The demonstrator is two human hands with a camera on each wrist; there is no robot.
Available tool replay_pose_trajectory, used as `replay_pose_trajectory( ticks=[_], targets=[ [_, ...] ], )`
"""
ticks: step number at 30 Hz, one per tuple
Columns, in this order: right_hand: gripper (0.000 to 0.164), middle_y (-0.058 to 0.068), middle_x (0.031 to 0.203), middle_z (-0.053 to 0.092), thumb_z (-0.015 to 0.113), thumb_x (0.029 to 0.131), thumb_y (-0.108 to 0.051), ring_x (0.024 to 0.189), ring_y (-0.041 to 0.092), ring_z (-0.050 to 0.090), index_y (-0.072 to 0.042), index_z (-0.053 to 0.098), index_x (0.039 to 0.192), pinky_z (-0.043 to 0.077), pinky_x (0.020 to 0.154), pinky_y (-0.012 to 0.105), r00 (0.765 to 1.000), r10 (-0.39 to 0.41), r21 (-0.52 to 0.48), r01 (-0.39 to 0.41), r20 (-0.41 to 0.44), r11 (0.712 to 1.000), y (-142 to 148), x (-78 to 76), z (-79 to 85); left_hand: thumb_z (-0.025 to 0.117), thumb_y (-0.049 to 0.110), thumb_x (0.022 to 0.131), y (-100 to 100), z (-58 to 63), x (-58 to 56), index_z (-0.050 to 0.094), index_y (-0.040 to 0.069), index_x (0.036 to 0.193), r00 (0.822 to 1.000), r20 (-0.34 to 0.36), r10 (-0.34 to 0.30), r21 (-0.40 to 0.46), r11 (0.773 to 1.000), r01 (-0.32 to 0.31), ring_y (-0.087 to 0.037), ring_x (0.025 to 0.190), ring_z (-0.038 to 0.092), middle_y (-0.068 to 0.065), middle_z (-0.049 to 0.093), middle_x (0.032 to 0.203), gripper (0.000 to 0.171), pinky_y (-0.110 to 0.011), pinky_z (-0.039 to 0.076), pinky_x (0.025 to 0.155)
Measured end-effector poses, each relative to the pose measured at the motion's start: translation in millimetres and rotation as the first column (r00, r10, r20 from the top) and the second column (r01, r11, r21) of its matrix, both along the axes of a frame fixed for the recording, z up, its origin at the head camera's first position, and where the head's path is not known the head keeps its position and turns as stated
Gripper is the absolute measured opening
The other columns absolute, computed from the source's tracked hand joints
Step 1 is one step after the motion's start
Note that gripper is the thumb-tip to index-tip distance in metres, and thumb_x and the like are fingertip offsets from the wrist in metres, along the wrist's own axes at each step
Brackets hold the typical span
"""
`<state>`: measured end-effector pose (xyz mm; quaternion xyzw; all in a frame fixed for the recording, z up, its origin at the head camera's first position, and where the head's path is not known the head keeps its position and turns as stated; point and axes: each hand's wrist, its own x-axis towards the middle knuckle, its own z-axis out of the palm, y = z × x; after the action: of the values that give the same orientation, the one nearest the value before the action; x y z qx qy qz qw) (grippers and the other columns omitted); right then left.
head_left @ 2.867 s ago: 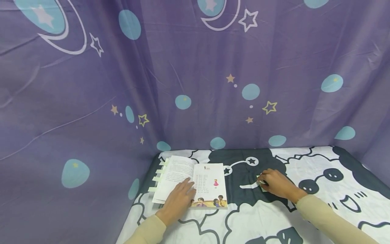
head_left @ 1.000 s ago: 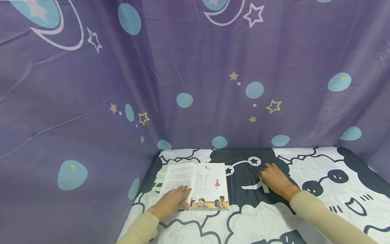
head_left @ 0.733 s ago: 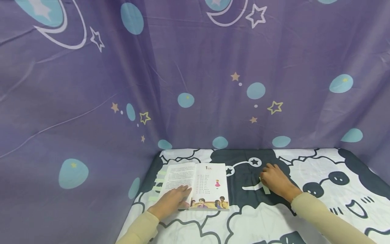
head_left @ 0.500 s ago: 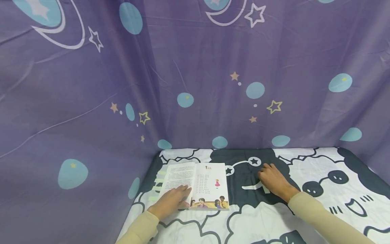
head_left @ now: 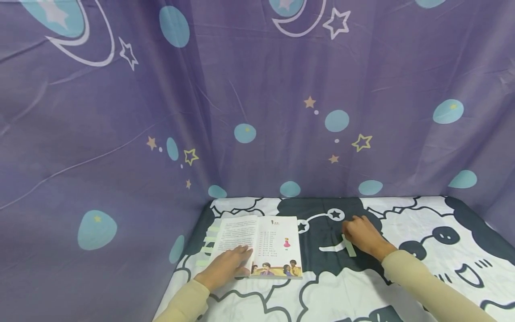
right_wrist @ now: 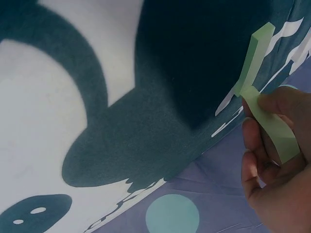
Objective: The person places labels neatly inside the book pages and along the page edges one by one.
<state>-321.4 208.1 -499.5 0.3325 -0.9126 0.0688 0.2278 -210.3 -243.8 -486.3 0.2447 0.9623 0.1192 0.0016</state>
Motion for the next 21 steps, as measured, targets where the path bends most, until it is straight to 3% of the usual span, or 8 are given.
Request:
replay_pose_trajectory(
  ticks=[6, 21],
  targets=[
    [0.018, -0.004, 0.074, 0.070, 0.082, 0.076, 0.003, 0.069, 0.019, 0.058, -0.012, 0.073, 0.078, 0.047, 0.061, 0.041, 0.999, 0.018, -0.056, -0.016, 0.043, 0.998, 2.6, 0.1, 1.4, 0.073, 0.036, 0.089, -0.6, -0.9, -0.8, 0.059, 0.001, 0.143, 1.000, -0.003, -0.007, -0.002, 1.000, 0.007, -0.041, 0.136, 0.052, -0.023, 0.055, 0.147, 0.066, -0.056, 0.042, 0.114],
    [0.017, -0.002, 0.075, 0.070, 0.077, 0.078, 0.006, 0.066, 0.017, 0.058, -0.010, 0.072, 0.080, 0.053, 0.056, 0.034, 0.998, 0.050, -0.096, -0.048, 0.023, 0.994, 7.4, -2.9, 0.8, 0.072, 0.040, 0.089, -3.4, -2.1, -4.1, 0.058, 0.004, 0.144, 1.000, 0.010, -0.004, 0.003, 1.000, 0.004, -0.037, 0.137, 0.052, -0.018, 0.054, 0.150, 0.068, -0.052, 0.041, 0.116]
  ],
)
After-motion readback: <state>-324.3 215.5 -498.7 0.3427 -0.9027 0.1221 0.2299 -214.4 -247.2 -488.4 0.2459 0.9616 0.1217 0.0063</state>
